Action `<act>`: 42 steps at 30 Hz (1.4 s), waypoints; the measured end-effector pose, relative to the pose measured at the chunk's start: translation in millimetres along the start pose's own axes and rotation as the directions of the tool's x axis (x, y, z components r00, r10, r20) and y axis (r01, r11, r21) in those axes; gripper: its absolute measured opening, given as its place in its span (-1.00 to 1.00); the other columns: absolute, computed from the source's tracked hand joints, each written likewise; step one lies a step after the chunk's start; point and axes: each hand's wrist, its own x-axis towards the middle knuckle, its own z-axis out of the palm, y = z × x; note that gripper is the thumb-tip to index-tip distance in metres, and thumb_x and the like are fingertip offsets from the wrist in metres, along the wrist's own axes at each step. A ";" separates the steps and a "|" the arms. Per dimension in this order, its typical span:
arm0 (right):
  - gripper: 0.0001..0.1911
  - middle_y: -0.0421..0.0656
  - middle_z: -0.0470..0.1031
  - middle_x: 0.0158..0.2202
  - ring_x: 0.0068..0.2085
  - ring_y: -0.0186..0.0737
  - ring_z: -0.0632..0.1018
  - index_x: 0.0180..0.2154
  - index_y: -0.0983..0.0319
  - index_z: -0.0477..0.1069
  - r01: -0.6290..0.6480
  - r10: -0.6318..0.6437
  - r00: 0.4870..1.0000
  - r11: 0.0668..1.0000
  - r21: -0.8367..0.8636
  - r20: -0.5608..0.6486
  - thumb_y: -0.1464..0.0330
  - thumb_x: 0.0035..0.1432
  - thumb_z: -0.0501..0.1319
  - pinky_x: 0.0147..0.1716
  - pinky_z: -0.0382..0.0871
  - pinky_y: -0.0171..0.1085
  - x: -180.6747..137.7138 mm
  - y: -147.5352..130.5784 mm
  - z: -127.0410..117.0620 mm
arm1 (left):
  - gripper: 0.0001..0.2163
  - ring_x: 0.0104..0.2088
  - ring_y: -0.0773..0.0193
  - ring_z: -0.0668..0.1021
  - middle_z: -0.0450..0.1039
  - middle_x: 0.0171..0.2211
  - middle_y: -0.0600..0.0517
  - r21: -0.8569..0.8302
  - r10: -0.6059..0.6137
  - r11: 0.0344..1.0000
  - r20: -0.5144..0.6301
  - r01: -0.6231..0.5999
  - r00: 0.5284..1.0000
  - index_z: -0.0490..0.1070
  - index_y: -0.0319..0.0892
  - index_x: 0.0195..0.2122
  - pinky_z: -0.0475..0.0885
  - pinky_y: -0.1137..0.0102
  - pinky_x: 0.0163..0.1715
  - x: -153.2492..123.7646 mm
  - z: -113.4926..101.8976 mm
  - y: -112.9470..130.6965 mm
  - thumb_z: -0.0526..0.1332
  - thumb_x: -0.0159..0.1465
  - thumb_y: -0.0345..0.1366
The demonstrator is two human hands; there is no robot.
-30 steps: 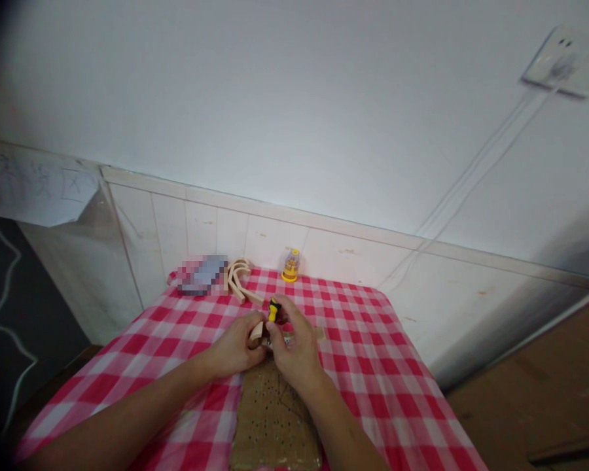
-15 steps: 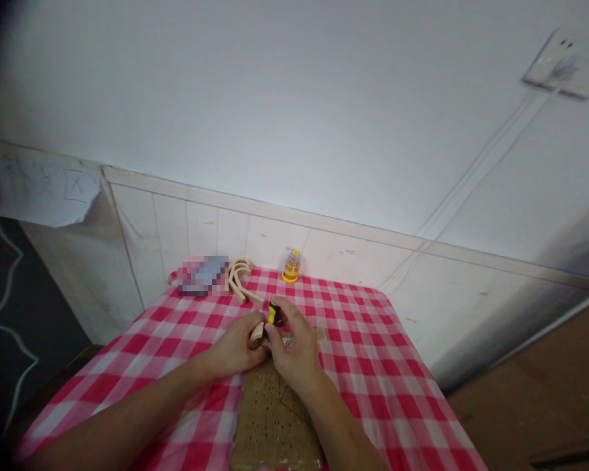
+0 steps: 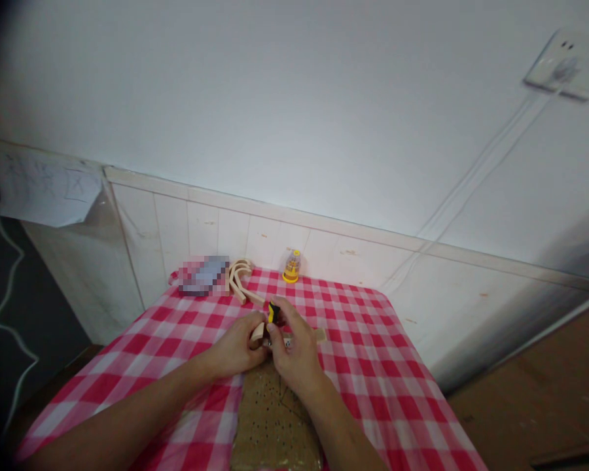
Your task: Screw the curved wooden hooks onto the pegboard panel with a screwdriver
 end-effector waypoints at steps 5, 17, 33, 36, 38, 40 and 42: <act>-0.56 -0.12 0.65 -0.02 -0.16 -0.12 0.70 0.15 0.08 0.43 0.010 -0.010 1.000 1.000 -0.020 -0.009 0.40 0.24 0.24 -0.09 0.63 -0.16 1.3 -1.4 -0.9 | -0.80 -0.43 0.31 0.40 0.34 -0.42 0.12 -0.001 -0.007 1.000 -0.013 0.007 1.000 0.31 -0.16 -0.39 0.22 0.44 -0.45 -0.6 1.0 -1.3 0.20 -0.05 -0.51; -0.60 -0.12 0.65 -0.03 -0.15 -0.11 0.69 0.12 0.08 0.45 -0.006 0.006 1.000 1.000 -0.026 -0.016 0.38 0.24 0.26 -0.08 0.62 -0.14 1.6 -1.5 -0.8 | -0.80 -0.47 0.34 0.35 0.30 -0.46 0.14 -0.001 -0.029 1.000 -0.015 0.029 0.999 0.27 -0.15 -0.41 0.16 0.46 -0.49 -0.4 2.6 -3.7 0.18 -0.07 -0.52; -0.57 -0.14 0.64 -0.04 -0.16 -0.11 0.68 0.12 0.04 0.45 0.011 -0.011 1.000 1.000 -0.025 -0.029 0.39 0.22 0.28 -0.12 0.64 -0.15 2.4 -0.7 0.3 | -0.78 -0.46 0.33 0.37 0.31 -0.44 0.13 -0.017 -0.023 1.000 -0.016 0.023 1.000 0.30 -0.17 -0.37 0.19 0.45 -0.49 -0.5 1.9 -2.7 0.18 -0.06 -0.53; -0.56 -0.13 0.63 -0.01 -0.11 -0.10 0.68 0.13 0.05 0.44 0.018 -0.018 1.000 1.000 -0.024 -0.017 0.40 0.22 0.27 -0.07 0.62 -0.13 0.9 -0.8 -0.2 | -0.78 -0.47 0.33 0.37 0.30 -0.44 0.14 -0.024 -0.020 1.000 -0.014 0.020 1.000 0.29 -0.17 -0.38 0.19 0.45 -0.49 -0.8 2.3 -3.7 0.18 -0.06 -0.53; -0.54 -0.12 0.62 0.02 -0.06 -0.08 0.67 0.15 0.06 0.42 0.013 -0.013 1.000 1.000 -0.028 0.004 0.43 0.22 0.26 -0.01 0.59 -0.11 -0.8 -0.5 -1.0 | -0.79 -0.46 0.33 0.37 0.30 -0.44 0.14 -0.021 -0.004 1.000 -0.015 0.004 1.000 0.30 -0.16 -0.38 0.20 0.45 -0.47 -0.8 1.8 -3.0 0.19 -0.05 -0.53; -0.52 -0.10 0.61 0.04 -0.01 -0.07 0.66 0.17 0.08 0.39 -0.001 0.002 1.000 1.000 -0.025 0.024 0.45 0.23 0.24 0.04 0.57 -0.08 -2.5 -0.1 -1.6 | -0.79 -0.44 0.32 0.38 0.32 -0.43 0.13 -0.021 0.004 1.000 -0.013 -0.004 1.000 0.30 -0.16 -0.38 0.21 0.45 -0.45 -0.6 0.9 -1.3 0.20 -0.05 -0.52; -0.51 -0.09 0.61 0.06 0.01 -0.06 0.65 0.19 0.09 0.37 -0.017 0.017 0.999 1.000 -0.005 0.039 0.45 0.24 0.21 0.04 0.57 -0.09 -3.4 0.4 -1.9 | -0.79 -0.43 0.31 0.40 0.34 -0.42 0.13 -0.023 0.004 1.000 -0.013 -0.004 1.000 0.31 -0.16 -0.38 0.22 0.45 -0.44 -0.4 0.1 0.6 0.20 -0.05 -0.52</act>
